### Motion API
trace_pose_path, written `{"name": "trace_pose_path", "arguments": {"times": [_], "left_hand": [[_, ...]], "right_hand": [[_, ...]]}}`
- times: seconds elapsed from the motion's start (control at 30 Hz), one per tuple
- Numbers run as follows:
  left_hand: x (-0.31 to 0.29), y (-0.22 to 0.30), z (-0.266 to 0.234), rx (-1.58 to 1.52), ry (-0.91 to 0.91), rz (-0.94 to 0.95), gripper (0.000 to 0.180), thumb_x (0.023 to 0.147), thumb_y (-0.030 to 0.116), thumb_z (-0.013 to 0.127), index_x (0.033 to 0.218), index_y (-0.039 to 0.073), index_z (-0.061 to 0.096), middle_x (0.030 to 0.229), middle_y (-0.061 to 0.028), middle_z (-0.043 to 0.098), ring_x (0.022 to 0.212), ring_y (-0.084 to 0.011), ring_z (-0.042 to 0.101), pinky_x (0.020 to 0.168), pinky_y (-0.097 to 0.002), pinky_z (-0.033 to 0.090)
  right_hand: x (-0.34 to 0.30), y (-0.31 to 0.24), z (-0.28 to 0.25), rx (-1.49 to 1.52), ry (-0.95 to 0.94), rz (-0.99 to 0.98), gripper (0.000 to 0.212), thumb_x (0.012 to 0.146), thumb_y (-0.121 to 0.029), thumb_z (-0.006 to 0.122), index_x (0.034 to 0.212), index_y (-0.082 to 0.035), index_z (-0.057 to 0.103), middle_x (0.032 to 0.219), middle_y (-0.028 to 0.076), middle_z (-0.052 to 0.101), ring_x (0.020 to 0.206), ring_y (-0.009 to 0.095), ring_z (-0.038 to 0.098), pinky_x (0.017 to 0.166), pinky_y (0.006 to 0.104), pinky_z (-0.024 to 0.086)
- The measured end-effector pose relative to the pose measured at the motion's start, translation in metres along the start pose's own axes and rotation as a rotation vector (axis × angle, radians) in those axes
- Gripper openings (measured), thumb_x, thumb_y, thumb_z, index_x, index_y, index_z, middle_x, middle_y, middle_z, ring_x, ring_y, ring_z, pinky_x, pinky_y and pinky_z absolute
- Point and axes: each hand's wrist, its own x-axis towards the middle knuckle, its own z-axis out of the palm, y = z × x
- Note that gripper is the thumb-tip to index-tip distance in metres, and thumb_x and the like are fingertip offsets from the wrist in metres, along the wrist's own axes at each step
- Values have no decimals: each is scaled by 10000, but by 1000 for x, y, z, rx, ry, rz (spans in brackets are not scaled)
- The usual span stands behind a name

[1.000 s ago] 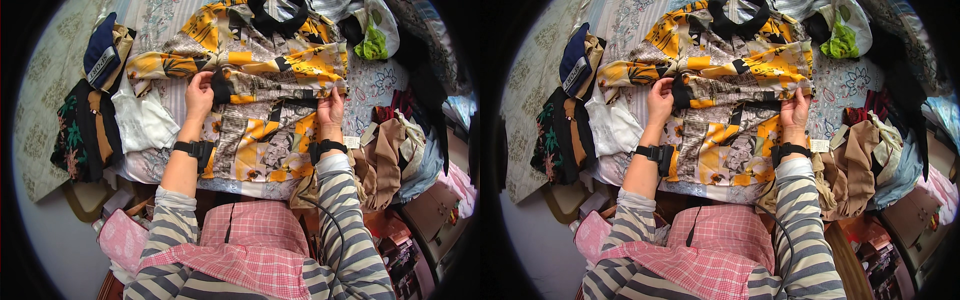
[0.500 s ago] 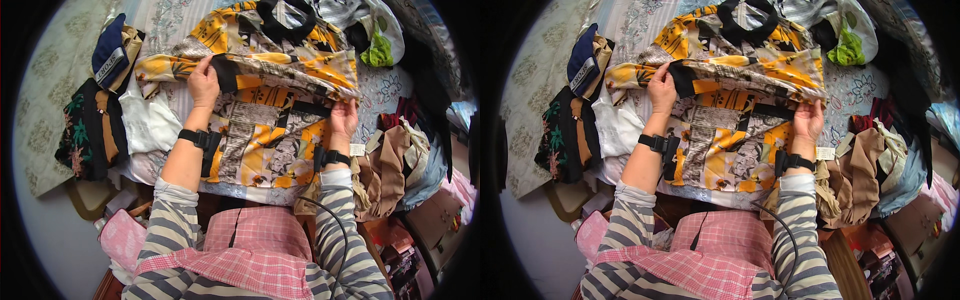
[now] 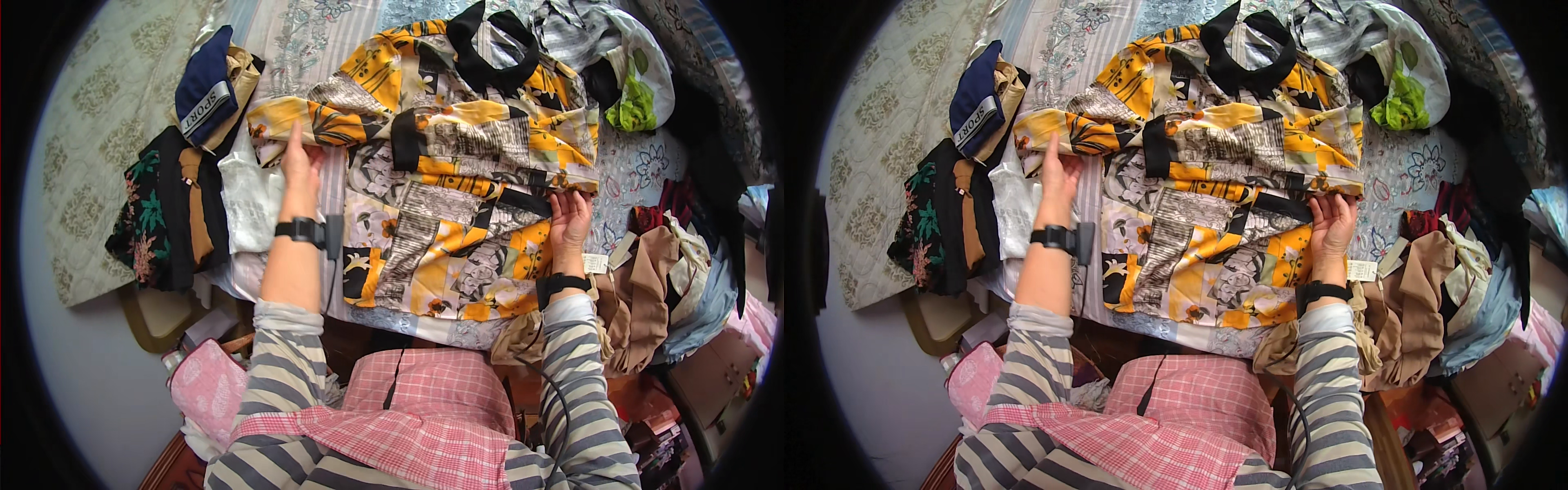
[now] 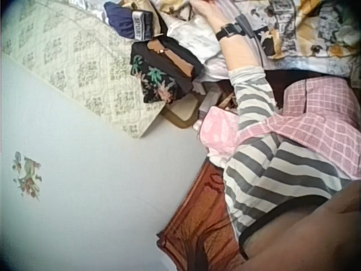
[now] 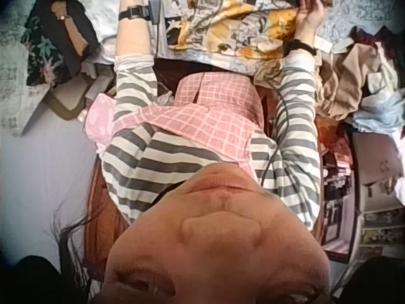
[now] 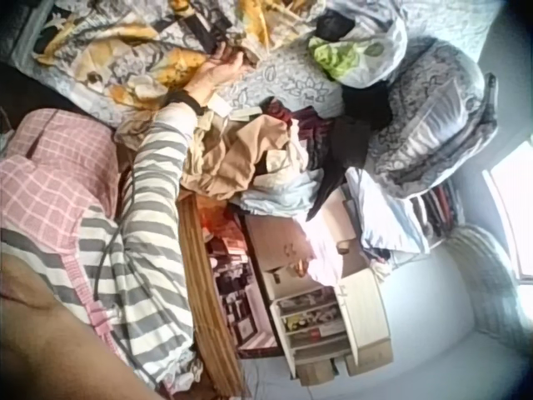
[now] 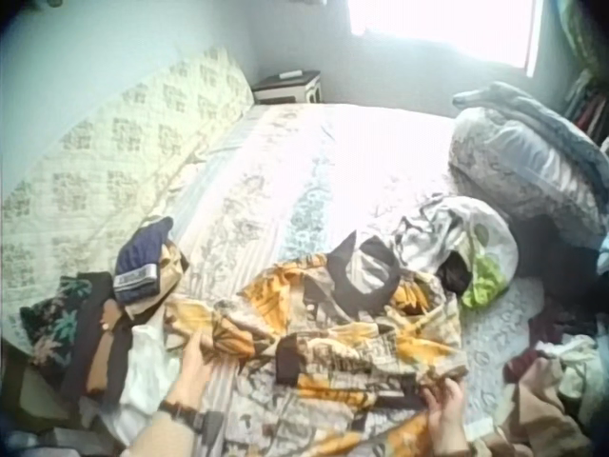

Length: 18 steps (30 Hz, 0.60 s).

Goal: The person folds a floral dress, a pair of navy pants, a patterned shirt, a beige top, and a brown dress by hand on a bed.

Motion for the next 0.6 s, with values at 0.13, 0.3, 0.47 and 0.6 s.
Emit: {"name": "trace_pose_path", "arguments": {"times": [0.13, 0.3, 0.47, 0.6], "left_hand": [[50, 45, -14, -107, -132, 13, 476, 844, 319, 672, 1241, 92, 541, 1224, -108, 579, 1039, -311, 582, 874, -510, 471], [85, 111, -60, -318, -56, 79, 249, 855, 125, 567, 1082, 34, 609, 1088, -124, 645, 1046, -299, 599, 952, -536, 438], [48, 152, -47, -367, 57, 125, 165, 852, 108, 562, 978, 21, 625, 994, -100, 659, 980, -283, 612, 932, -462, 454], [-31, 149, 18, -83, 203, 667, 212, 914, 178, 582, 944, -14, 667, 903, -77, 676, 755, -187, 654, 668, -321, 546]], "right_hand": [[5, 7, -3, 48, -24, 34, 297, 896, -91, 513, 1191, -120, 503, 983, 100, 655, 853, 244, 678, 706, 391, 599], [7, 9, -3, 114, -29, 82, 289, 895, -99, 517, 1183, -120, 514, 983, 104, 660, 849, 247, 680, 705, 397, 601], [4, -1, -4, 139, 2, 77, 214, 895, -99, 532, 1107, -118, 555, 980, 98, 665, 861, 237, 677, 719, 388, 598], [4, -4, -8, 120, 4, 69, 233, 900, -100, 522, 1131, -108, 551, 998, 92, 663, 875, 233, 677, 724, 381, 597]]}}
